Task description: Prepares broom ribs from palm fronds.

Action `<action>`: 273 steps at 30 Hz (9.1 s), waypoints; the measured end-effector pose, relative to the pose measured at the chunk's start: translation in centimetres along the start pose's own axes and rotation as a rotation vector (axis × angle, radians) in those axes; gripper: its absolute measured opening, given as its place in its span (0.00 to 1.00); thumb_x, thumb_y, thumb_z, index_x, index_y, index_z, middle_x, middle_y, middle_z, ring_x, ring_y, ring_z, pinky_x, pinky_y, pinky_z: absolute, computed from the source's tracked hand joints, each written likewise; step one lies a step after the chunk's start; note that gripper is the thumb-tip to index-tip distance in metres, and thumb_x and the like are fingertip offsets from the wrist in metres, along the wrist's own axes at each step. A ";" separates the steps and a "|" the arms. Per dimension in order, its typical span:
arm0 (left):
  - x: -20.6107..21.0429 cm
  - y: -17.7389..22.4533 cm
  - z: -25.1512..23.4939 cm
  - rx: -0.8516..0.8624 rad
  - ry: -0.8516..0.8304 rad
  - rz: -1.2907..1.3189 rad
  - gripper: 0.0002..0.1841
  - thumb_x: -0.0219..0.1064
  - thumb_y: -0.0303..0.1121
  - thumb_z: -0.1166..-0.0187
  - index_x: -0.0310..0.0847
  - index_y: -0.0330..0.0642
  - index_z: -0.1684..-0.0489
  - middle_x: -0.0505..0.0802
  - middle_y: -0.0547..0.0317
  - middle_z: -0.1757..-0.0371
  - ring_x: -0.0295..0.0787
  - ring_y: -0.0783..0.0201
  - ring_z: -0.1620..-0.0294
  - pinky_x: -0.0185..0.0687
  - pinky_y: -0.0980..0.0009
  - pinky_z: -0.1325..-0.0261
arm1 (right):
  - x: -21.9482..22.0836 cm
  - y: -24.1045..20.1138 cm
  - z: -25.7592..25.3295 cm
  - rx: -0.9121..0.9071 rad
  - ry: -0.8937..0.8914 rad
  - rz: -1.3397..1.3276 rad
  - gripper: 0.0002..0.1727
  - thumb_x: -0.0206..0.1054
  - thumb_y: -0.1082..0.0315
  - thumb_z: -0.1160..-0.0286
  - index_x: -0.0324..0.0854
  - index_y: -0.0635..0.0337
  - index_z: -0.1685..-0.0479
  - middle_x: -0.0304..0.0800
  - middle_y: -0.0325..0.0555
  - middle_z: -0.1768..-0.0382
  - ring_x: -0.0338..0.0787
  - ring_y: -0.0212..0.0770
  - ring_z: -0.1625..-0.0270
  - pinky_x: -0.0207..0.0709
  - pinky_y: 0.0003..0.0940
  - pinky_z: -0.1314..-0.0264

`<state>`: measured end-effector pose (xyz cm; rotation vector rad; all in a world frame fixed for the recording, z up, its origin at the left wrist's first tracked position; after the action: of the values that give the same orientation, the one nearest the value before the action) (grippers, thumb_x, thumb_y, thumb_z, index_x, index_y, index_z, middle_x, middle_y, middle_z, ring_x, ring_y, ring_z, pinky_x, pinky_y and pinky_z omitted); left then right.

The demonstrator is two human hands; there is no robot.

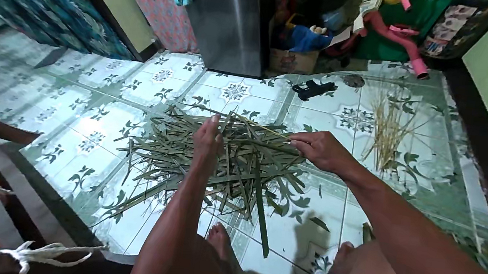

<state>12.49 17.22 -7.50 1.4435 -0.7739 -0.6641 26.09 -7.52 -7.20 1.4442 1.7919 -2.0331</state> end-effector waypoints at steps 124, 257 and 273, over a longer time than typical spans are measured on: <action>6.0 -0.4 2.9 -0.030 -0.360 -0.111 0.20 0.53 0.39 0.08 0.79 0.41 0.27 0.78 0.69 0.81 0.70 0.76 0.86 0.71 0.78 0.81 | 1.9 -2.1 1.0 -0.018 -0.180 -0.291 0.17 0.53 0.63 0.08 0.87 0.59 0.43 0.79 0.29 0.79 0.70 0.21 0.82 0.65 0.18 0.78; -0.5 0.2 -0.2 0.021 0.017 -0.083 0.23 0.45 0.49 0.06 0.80 0.49 0.31 0.74 0.69 0.84 0.67 0.73 0.91 0.71 0.76 0.87 | 0.8 -0.6 0.9 0.123 -0.140 -0.338 0.16 0.55 0.64 0.08 0.88 0.61 0.47 0.90 0.35 0.72 0.73 0.24 0.84 0.70 0.21 0.80; 1.4 0.9 1.3 0.119 -0.076 -0.284 0.24 0.43 0.49 0.06 0.79 0.47 0.29 0.75 0.68 0.82 0.68 0.72 0.88 0.72 0.74 0.82 | 0.9 -0.7 0.7 0.066 -0.112 -0.225 0.16 0.54 0.65 0.08 0.89 0.61 0.52 0.89 0.36 0.74 0.75 0.25 0.83 0.72 0.24 0.77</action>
<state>12.27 15.39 -6.56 1.6627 -0.6818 -0.9058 24.78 -7.44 -7.34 1.1628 1.9350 -2.2476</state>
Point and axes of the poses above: each hand's wrist, its own z-axis away from the middle knuckle, its own x-axis out of the palm, y = z × x, the point moved 8 cm from there along -z, towards the middle knuckle
